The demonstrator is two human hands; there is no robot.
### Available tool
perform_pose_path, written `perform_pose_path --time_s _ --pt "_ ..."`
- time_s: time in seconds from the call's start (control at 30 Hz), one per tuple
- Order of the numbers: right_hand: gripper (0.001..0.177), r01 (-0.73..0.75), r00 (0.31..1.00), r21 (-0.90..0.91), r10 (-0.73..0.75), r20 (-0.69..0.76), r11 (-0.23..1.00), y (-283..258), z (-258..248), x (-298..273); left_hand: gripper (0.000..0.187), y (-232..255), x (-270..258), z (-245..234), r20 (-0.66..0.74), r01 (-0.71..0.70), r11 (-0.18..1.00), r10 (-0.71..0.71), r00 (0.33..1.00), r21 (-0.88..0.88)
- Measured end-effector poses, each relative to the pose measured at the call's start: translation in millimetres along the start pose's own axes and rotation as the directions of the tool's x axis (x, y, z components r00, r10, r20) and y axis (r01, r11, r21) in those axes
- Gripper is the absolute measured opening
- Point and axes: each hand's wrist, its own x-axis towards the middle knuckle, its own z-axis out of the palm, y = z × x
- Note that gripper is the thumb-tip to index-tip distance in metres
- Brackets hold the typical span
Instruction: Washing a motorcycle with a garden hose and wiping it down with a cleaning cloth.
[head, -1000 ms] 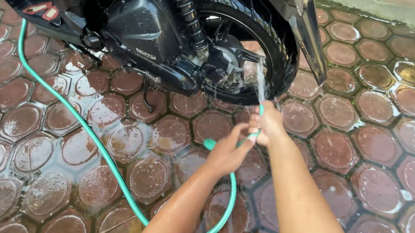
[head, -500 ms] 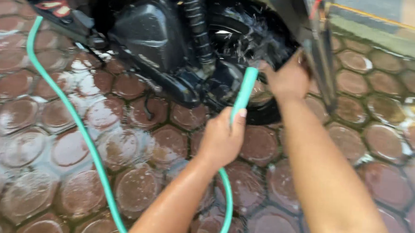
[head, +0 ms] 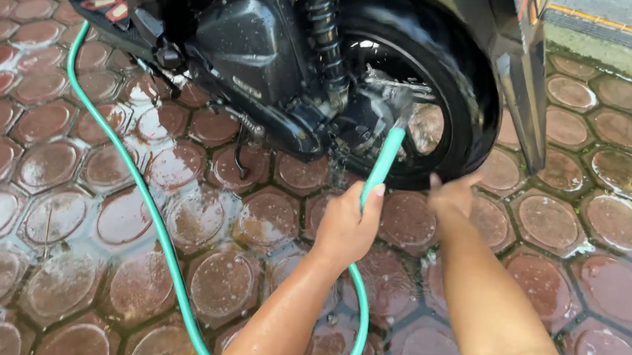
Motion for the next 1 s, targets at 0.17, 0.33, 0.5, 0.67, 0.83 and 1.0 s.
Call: perform_pose_path --time_s 0.17,0.33,0.5,0.67,0.83,1.0 --pt "0.041 0.447 0.745 -0.16 -0.267 0.612 0.88 42.9 52.6 -64.4 0.041 -4.6 -20.6 6.6 0.107 -0.088 0.996 0.088 0.99 -0.002" --pt "0.027 -0.35 0.814 0.53 -0.029 0.58 0.772 4.5 27.6 -70.9 0.042 -10.1 -36.1 -4.0 0.173 -0.044 0.995 0.028 0.984 0.088" --pt "0.026 -0.551 0.821 0.801 -0.022 0.571 0.235 -99.7 -80.4 -69.3 0.047 -9.6 -49.8 -15.8 0.25 -0.011 0.996 -0.012 0.968 0.09" --pt "0.021 -0.463 0.843 0.753 -0.032 0.537 0.467 -75.9 -77.0 -60.8 0.054 -18.5 -56.6 -20.6 0.382 -0.036 0.981 -0.042 0.923 0.193" --pt "0.034 -0.508 0.823 0.713 0.028 0.567 0.483 -59.8 -69.9 -67.6 0.055 -9.4 -58.4 -23.2 0.408 -0.009 0.976 -0.084 0.909 0.219" --pt "0.042 -0.717 0.634 0.575 0.026 0.773 0.393 -144.4 -107.7 -134.2 0.054 -21.0 -50.4 -17.4 0.225 0.126 0.98 -0.158 0.961 0.153"
